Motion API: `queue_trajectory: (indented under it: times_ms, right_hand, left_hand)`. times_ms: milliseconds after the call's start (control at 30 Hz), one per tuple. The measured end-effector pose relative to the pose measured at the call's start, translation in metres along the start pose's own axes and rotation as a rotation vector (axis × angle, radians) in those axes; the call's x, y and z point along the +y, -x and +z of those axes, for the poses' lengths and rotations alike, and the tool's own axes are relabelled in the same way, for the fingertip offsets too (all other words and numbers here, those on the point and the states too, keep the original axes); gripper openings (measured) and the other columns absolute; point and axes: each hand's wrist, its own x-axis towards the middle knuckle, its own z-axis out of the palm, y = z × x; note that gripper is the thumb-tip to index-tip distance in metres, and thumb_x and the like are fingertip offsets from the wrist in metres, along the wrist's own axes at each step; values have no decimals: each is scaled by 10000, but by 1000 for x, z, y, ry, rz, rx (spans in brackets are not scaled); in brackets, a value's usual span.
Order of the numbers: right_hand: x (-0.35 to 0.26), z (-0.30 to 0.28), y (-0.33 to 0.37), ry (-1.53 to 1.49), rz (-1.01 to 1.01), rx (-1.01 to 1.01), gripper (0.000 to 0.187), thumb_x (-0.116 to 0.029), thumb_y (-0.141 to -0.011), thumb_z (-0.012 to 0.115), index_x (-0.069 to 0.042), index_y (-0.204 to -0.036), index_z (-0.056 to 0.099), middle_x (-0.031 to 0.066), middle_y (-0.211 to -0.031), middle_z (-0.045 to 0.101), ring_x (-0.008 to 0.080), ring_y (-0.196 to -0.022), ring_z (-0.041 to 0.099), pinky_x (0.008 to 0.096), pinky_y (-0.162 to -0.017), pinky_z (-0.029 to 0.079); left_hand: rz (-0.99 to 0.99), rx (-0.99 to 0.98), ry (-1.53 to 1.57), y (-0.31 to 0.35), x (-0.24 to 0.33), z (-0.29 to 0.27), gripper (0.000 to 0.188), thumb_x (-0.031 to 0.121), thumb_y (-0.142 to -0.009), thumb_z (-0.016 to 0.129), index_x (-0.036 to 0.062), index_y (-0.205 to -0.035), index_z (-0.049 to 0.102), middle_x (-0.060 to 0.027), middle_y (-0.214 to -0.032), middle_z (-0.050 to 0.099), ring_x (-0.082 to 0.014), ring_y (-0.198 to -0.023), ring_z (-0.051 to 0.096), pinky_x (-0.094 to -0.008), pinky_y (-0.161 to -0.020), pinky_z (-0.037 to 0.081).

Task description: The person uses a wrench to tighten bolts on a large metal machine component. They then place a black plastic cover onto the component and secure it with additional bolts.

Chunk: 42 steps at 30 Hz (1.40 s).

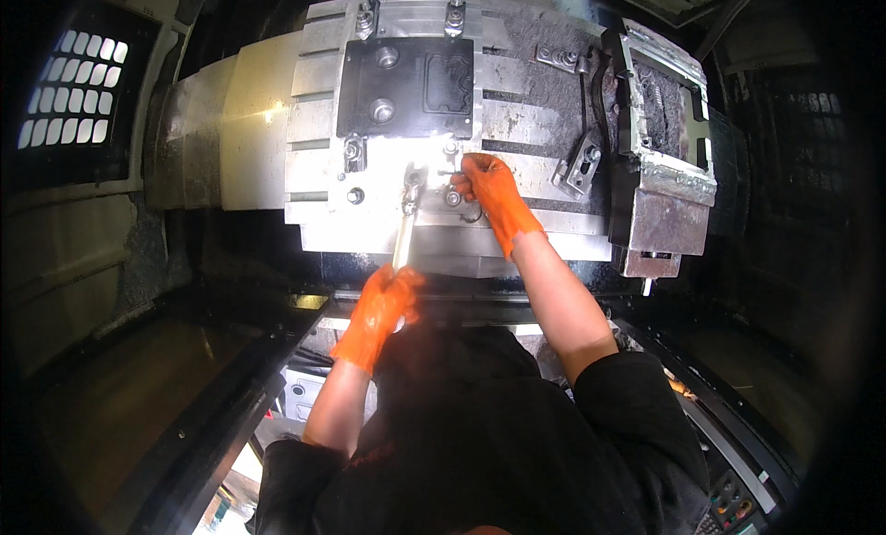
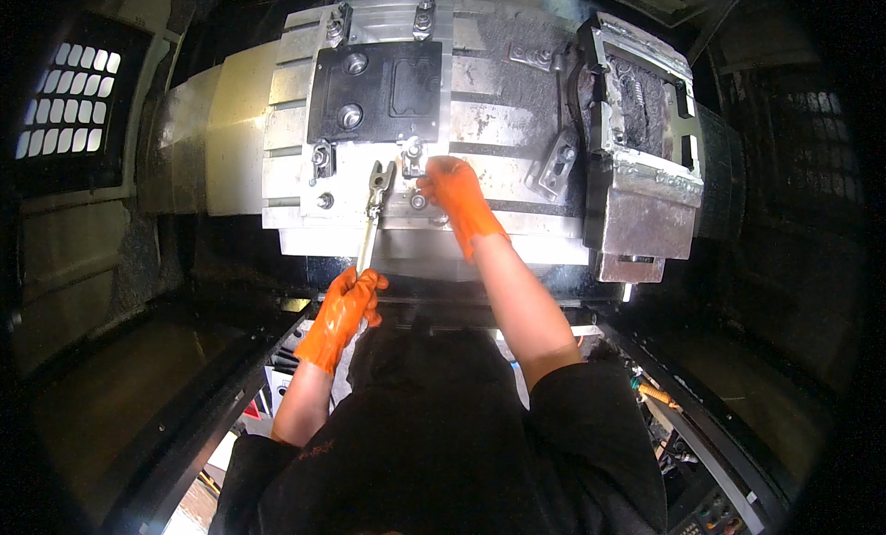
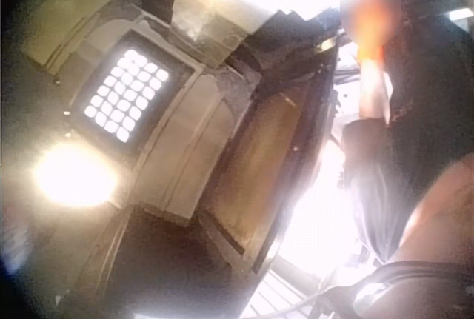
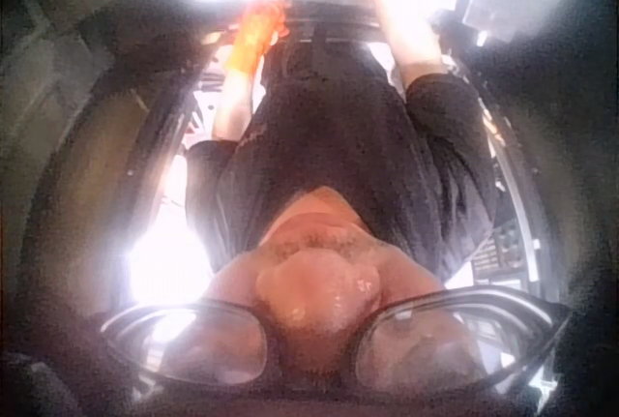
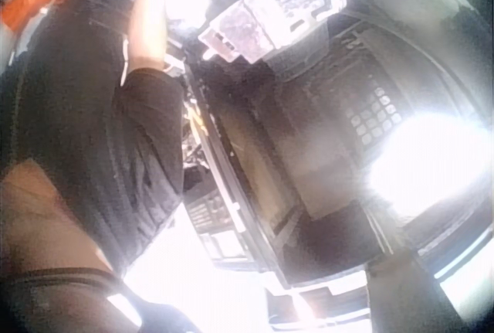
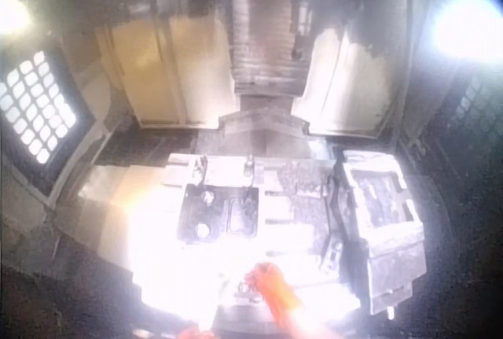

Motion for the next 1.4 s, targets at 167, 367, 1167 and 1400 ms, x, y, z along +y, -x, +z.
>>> queue_trajectory:
  times_ms: [167, 367, 1167, 1400]
  right_hand:
    - [-1, 2, 1, 3, 3, 9, 284, -259, -1045, 632, -10, -1180, 661, 94, -873, 736, 121, -666, 649, 255, -566, 505]
    - [0, 0, 2, 38, 7, 11, 267, -246, -1053, 618, -9, -1168, 662, 87, -877, 736, 116, -667, 642, 260, -565, 497]
    - [-1, 6, 5, 18, 98, 58, 258, -263, -1036, 655, -55, -1187, 641, 56, -876, 746, 87, -638, 636, 241, -566, 488]
    - [-6, 8, 9, 10, 117, 71, 268, -284, -1035, 653, -63, -1186, 643, 54, -888, 747, 86, -659, 643, 241, -585, 492]
  left_hand:
    - [38, 128, -63, -17, 28, 10, 313, 325, -1076, 582, 15, -1068, 628, 5, -672, 470, -113, -531, 459, -312, -535, 458]
    - [329, 29, -254, -94, 131, 32, 269, 269, -1068, 572, 9, -1083, 642, -17, -735, 556, -122, -580, 528, -317, -546, 492]
    - [256, 27, -221, -156, 192, 56, 281, 242, -1082, 545, -26, -1067, 628, -7, -740, 541, -106, -579, 498, -297, -535, 484]
    - [265, 41, -193, -151, 189, 51, 289, 251, -1091, 541, -18, -1058, 642, 1, -712, 525, -102, -589, 485, -291, -540, 477]
